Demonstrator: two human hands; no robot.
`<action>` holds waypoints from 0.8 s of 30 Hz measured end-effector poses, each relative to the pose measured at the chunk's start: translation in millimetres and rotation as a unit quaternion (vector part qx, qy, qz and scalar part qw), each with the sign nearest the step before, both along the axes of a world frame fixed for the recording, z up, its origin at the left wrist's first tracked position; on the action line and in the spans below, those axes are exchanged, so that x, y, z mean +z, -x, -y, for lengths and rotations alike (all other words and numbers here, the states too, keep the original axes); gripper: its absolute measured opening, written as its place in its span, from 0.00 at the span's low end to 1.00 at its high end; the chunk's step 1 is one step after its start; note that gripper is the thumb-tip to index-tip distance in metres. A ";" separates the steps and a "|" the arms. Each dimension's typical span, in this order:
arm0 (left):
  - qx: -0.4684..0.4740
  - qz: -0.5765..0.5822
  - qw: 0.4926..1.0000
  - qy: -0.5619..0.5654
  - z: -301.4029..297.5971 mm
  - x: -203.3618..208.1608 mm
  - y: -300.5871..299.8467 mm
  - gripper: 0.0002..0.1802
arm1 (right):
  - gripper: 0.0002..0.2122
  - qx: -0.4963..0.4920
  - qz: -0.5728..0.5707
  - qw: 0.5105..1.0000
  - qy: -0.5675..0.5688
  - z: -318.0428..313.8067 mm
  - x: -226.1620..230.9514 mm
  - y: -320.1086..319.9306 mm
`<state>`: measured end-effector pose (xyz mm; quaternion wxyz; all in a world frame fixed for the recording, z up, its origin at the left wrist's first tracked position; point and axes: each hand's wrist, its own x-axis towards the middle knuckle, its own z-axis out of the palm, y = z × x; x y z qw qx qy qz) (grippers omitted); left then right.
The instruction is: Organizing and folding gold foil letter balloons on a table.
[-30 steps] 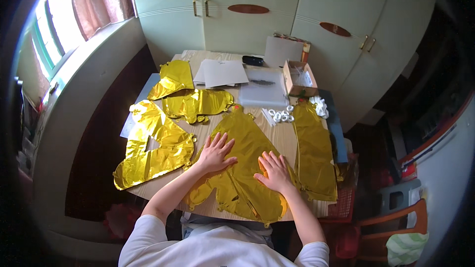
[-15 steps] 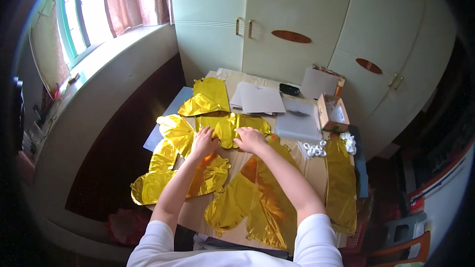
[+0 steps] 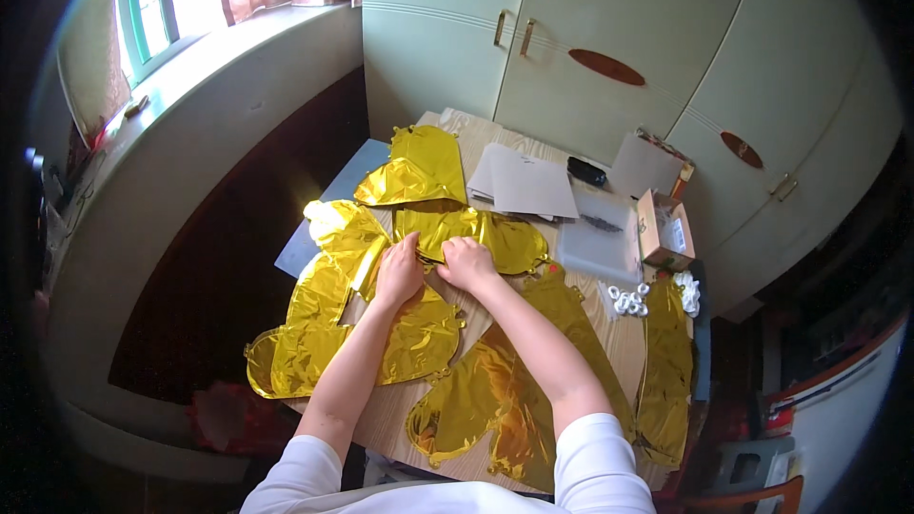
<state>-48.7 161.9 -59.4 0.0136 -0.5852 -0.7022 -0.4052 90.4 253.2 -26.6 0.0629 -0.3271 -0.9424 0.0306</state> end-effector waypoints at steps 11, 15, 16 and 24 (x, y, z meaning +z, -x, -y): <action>0.051 0.087 0.993 -0.055 -4.7 -6.2 1.3 0.23 | 0.10 0.018 -0.008 1.000 -0.018 -7.2 3.7 9.5; 0.055 0.097 0.992 -0.064 -4.2 -6.4 2.3 0.22 | 0.10 0.020 0.001 1.000 -0.011 -5.7 6.8 8.9; 0.055 0.102 0.991 -0.068 -4.7 -6.5 1.7 0.23 | 0.10 0.020 -0.006 1.000 -0.021 -7.8 4.0 8.0; 0.069 0.103 0.991 -0.044 -4.4 -6.0 1.6 0.18 | 0.05 -0.077 -0.076 0.993 0.047 -5.0 14.3 18.6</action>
